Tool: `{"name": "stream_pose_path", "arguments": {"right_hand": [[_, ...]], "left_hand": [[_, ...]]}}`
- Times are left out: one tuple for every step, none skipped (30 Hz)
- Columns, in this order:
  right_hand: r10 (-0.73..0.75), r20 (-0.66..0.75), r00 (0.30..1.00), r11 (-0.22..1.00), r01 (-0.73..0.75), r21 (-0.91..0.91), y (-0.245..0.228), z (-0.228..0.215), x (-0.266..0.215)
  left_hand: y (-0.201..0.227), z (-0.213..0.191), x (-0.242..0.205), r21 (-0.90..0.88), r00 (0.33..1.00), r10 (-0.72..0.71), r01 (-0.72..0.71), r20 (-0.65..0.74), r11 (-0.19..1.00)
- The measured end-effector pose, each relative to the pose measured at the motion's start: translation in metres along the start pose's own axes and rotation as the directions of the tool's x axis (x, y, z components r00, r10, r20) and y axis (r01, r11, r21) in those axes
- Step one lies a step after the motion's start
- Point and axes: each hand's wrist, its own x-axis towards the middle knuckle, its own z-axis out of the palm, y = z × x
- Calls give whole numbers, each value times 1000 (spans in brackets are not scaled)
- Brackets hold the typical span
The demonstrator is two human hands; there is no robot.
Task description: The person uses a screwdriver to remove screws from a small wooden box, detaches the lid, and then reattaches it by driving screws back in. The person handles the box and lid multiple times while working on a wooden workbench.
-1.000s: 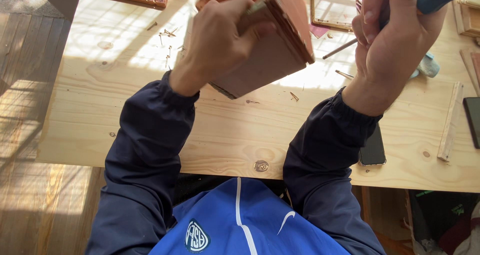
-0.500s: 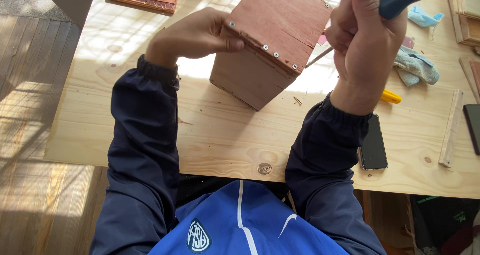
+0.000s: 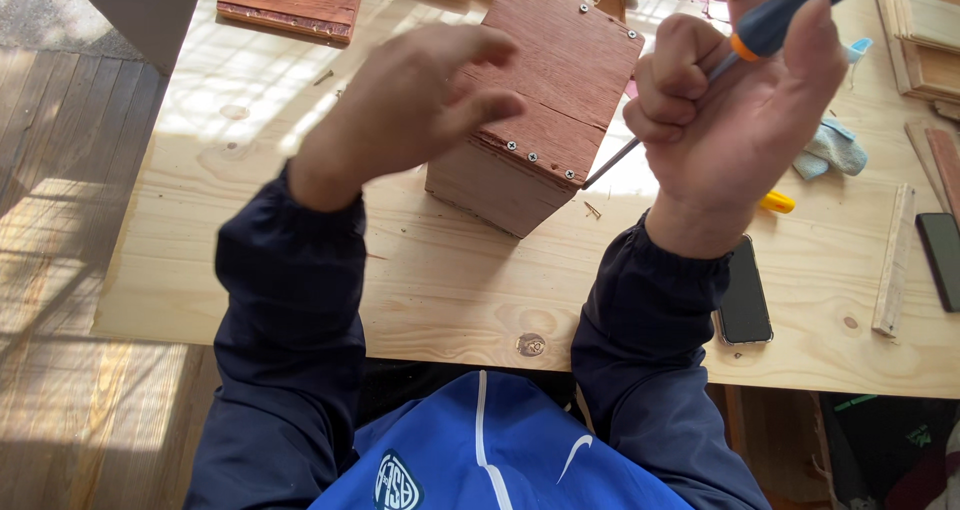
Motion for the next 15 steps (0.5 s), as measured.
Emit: {"name": "stream_pose_path", "arguments": {"right_hand": [[-22,-42,999,999,23,33,2,5,0],[-43,-84,996,997,48,66,5,11,0],[-42,-86,995,997,48,64,8,11,0],[-86,-106,991,996,90,28,12,11,-1],[-133,-123,983,991,133,-6,15,12,0],[-134,-122,983,991,134,-6,16,16,-1],[-184,-147,972,983,181,-36,17,20,-3],[-234,-171,957,972,225,-67,18,25,-4],[-233,-171,957,972,225,-65,17,28,-5],[-263,-191,946,963,248,-103,16,32,-6],[-297,-207,932,952,272,-141,15,35,-7],[-298,-206,932,952,274,-139,17,37,-7],[-308,-212,928,949,284,-134,17,39,-8],[-317,-219,923,947,294,-130,18,41,-9],[-317,-221,922,947,294,-130,21,41,-8]], "left_hand": [[11,11,5,-187,998,54,-49,20,981],[21,22,10,-368,994,110,-91,29,925],[24,34,12,-371,993,111,-92,29,924],[26,47,13,-314,990,133,-113,43,943],[28,57,14,-253,986,154,-135,57,958],[29,60,15,-252,986,155,-136,57,958],[29,64,15,-251,986,167,-154,29,956],[30,67,15,-251,984,178,-172,2,953],[31,68,15,-250,984,177,-170,3,953],[32,69,15,-248,985,173,-171,-14,953],[33,70,15,-244,985,171,-173,-33,954],[35,70,15,-241,985,171,-174,-32,955],[38,70,14,-245,988,152,-154,-27,957],[41,71,13,-248,991,133,-135,-22,959],[41,70,14,-250,991,134,-135,-21,959]]}}
